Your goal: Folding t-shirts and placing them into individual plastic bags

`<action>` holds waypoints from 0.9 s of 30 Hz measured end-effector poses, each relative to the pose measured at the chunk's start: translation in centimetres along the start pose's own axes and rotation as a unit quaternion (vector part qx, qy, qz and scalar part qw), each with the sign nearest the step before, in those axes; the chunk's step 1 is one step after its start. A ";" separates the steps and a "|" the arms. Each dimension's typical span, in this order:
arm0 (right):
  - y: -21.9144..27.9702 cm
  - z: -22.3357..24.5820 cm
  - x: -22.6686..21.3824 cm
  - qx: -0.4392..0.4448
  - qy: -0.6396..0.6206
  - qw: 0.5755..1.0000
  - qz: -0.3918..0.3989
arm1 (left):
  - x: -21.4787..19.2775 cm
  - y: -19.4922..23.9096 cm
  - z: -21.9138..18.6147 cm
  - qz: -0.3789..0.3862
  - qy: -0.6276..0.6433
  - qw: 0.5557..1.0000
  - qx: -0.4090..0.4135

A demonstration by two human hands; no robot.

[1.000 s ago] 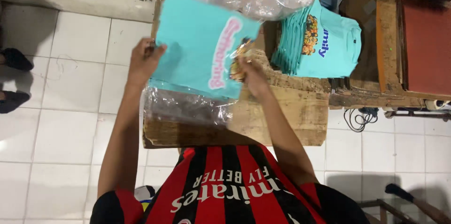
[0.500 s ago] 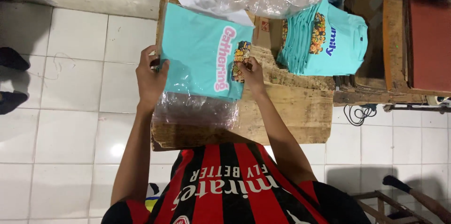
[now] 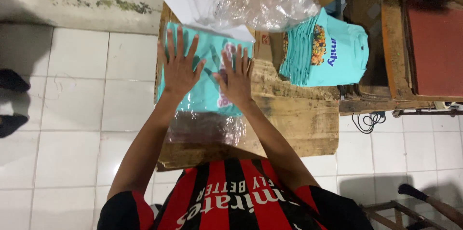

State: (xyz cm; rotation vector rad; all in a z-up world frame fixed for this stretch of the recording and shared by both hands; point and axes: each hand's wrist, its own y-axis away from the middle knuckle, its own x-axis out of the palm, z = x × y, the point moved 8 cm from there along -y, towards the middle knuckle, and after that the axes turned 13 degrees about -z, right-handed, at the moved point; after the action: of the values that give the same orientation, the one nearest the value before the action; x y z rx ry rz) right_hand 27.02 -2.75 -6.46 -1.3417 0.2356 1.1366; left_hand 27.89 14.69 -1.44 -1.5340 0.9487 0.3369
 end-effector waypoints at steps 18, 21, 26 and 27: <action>2.0 -1.1 4.4 0.085 -0.005 0.992 0.089 | 4.5 2.5 3.3 0.158 -0.009 0.984 -0.082; 1.8 -1.3 4.7 0.090 0.008 0.990 0.107 | 4.9 2.5 3.5 0.168 -0.009 0.982 -0.089; 2.0 -1.6 5.2 0.089 0.015 0.989 0.117 | 5.2 2.7 3.6 0.175 -0.023 0.981 -0.084; 1.9 -1.7 5.2 0.089 0.016 0.990 0.112 | 5.3 2.5 3.6 0.171 -0.023 0.982 -0.080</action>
State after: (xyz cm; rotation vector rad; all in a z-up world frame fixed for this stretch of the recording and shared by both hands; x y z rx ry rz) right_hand 28.94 -1.87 -11.86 -1.1976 0.5106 1.2503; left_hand 30.42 16.27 -7.59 -1.4987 1.1731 0.7049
